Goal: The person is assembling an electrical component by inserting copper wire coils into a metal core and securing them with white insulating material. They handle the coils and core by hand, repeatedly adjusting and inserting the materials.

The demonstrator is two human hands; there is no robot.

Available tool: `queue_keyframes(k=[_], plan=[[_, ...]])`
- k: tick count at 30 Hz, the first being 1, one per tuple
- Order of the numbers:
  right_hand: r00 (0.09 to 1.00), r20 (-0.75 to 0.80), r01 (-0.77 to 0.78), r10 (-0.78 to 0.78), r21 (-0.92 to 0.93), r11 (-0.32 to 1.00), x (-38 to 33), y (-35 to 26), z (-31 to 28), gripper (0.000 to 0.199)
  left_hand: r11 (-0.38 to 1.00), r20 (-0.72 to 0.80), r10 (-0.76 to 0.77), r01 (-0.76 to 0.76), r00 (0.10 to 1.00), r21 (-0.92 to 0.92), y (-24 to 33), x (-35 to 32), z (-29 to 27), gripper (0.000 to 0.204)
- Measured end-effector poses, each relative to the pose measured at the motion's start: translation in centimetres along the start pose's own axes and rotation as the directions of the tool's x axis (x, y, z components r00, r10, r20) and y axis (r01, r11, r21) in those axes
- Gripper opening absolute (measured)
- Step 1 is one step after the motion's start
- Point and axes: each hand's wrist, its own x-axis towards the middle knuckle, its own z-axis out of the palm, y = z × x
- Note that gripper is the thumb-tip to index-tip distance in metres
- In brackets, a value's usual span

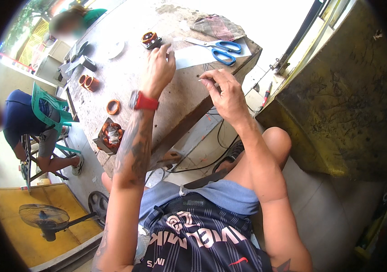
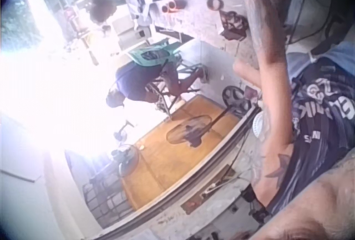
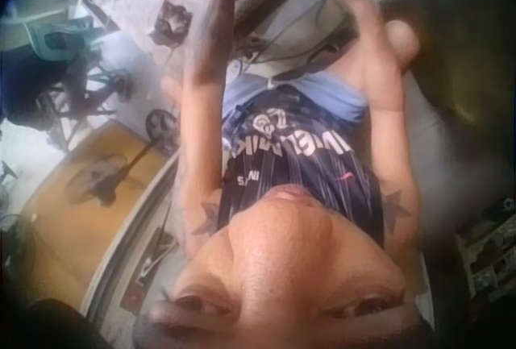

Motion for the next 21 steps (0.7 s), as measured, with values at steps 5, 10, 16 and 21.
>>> queue_keyframes(k=[5,10,16,21], plan=[[0.999,0.011,0.044,-0.044,-0.033,0.998,0.3,-0.2,0.5,0.011,0.983,0.149,0.18,-0.181,0.972,-0.006,-3.2,7.6,6.8,0.041],[0.997,0.057,0.06,-0.057,-0.046,0.997,0.2,0.0,0.1,0.011,0.991,0.279,0.073,-0.1,0.957,0.083,-2.7,9.7,7.0,0.048],[0.996,0.059,0.068,-0.067,-0.001,0.998,0.0,0.1,-0.5,0.011,0.961,0.361,0.145,-0.218,0.921,0.17,-2.0,6.1,2.9,0.049],[0.996,0.059,0.061,-0.061,0.009,0.998,-0.4,-0.2,-0.5,0.011,0.954,0.287,-0.035,-0.053,0.957,0.294,-2.5,0.9,0.2,0.056]])
